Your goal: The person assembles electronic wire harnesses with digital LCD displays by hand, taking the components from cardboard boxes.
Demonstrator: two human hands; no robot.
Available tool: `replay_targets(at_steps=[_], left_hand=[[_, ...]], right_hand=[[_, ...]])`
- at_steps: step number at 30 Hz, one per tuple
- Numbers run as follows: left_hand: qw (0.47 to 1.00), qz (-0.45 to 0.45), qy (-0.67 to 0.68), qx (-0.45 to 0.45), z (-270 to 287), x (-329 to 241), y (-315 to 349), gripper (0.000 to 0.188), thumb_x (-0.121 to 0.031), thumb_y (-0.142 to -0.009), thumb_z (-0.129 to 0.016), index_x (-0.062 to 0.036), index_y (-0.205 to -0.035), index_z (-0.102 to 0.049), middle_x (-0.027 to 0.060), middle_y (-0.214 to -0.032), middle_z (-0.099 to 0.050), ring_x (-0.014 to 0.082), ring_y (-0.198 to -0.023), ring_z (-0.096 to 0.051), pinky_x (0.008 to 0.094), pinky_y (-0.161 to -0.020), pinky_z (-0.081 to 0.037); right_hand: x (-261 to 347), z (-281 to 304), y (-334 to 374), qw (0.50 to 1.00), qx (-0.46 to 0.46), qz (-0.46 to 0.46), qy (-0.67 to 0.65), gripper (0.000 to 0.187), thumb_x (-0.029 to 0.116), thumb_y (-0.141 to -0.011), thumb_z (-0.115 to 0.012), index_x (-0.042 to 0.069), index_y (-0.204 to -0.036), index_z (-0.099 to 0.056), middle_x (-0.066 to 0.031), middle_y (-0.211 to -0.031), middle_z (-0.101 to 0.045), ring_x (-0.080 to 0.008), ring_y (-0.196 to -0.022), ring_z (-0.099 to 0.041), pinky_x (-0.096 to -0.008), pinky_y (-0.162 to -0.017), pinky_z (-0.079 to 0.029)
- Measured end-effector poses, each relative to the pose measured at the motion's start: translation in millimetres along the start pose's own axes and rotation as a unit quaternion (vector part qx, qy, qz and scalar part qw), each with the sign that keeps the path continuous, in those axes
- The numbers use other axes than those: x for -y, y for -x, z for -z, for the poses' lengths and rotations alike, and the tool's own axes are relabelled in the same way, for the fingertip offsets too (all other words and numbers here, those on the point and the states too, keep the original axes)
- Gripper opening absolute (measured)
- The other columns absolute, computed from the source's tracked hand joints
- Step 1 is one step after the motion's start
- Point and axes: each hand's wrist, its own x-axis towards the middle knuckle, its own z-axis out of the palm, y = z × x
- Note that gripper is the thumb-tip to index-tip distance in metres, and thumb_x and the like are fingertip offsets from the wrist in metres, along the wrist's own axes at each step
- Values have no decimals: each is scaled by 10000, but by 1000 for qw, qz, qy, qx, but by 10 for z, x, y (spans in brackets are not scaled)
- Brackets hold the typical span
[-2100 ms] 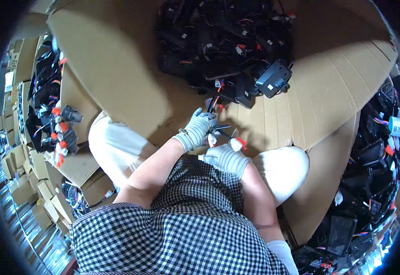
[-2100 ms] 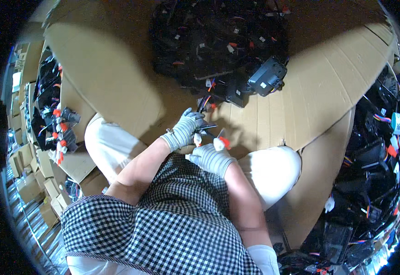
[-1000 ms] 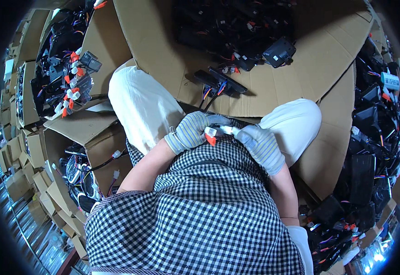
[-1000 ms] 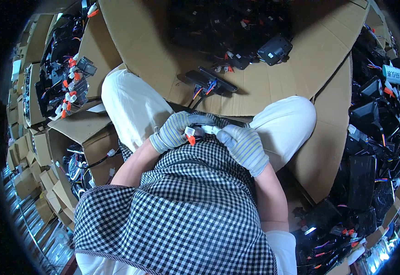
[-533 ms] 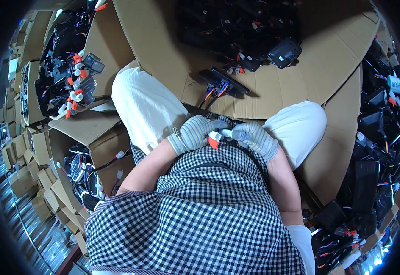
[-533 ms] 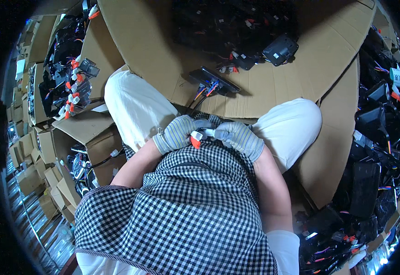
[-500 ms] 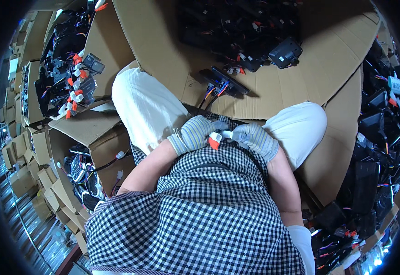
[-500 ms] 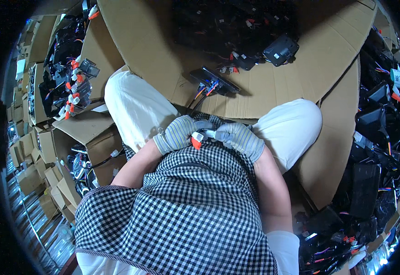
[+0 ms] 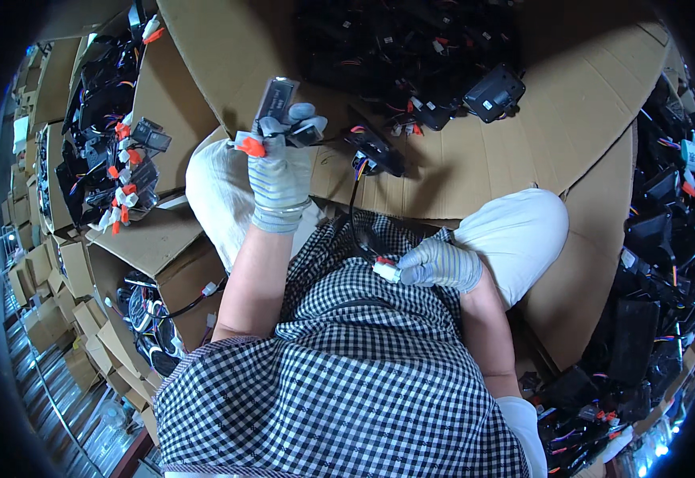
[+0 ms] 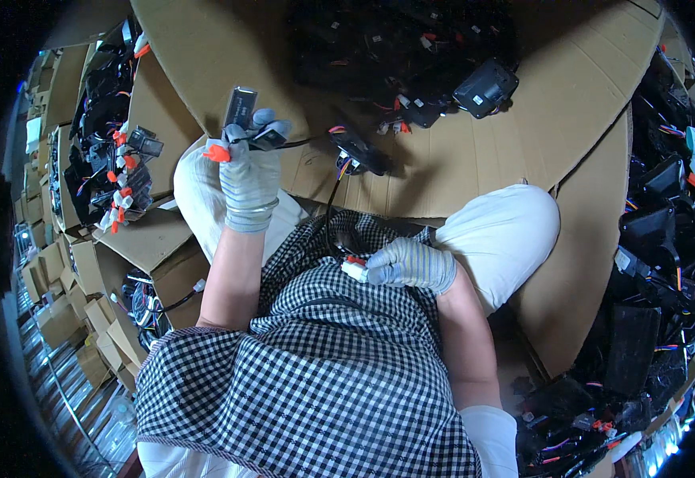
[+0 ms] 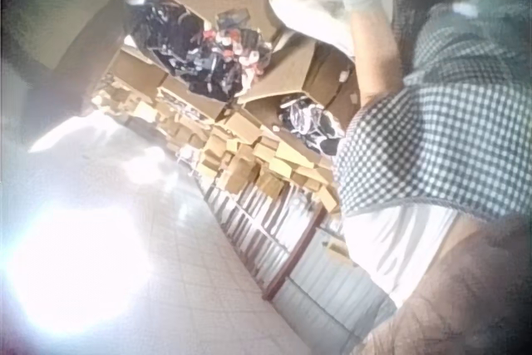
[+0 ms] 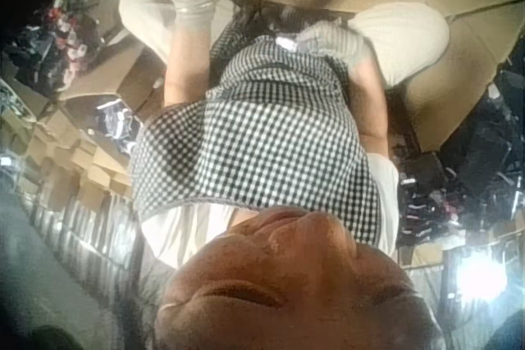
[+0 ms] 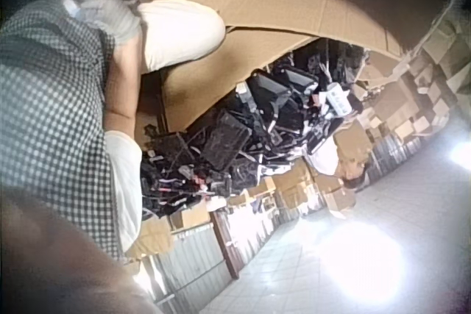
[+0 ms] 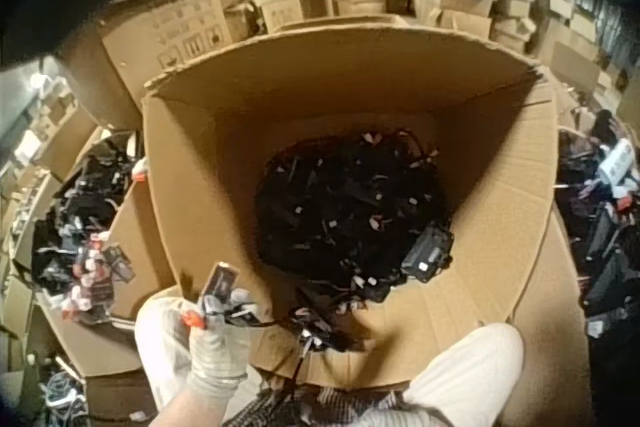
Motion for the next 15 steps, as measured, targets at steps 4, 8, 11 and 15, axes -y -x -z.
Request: replay_targets(at_steps=[4,8,11,15], left_hand=[[951,148,-224,151,-276,-1,316,591,-487,-873,-532,-7,-1216,-509,52,-999,-610,142,-882,-586,307,-824,-464],[762,162,-422,463,-97,1,732,441,-307,-859,-577,-55,-1219,-540,149,-1089,-606,278,-1044,-569,400,-904,-446],[730,178,-453,480,-58,-44,835,436,-295,-816,-610,-64,-1183,-566,159,-1093,-603,331,-1044,-553,427,-894,-430],[713,152,-497,470,-59,13,809,346,-263,-768,-642,-73,-1056,-612,105,-964,-645,307,-870,-609,374,-747,-468]], right_hand=[[-103,2,-20,999,-27,25,-14,346,305,-798,-708,12,-979,-674,28,-678,-594,-30,-586,-499,-194,-518,-398],[1,-1,29,997,-26,3,-74,334,293,-793,-715,11,-968,-677,24,-666,-591,-30,-591,-498,-192,-523,-400],[53,-46,-36,995,-52,71,39,301,300,-816,-688,32,-952,-691,13,-642,-583,-32,-573,-482,-185,-517,-381],[-10,-117,-73,981,-143,124,42,260,311,-850,-644,55,-822,-684,56,-586,-489,-31,-544,-426,-193,-495,-322]])
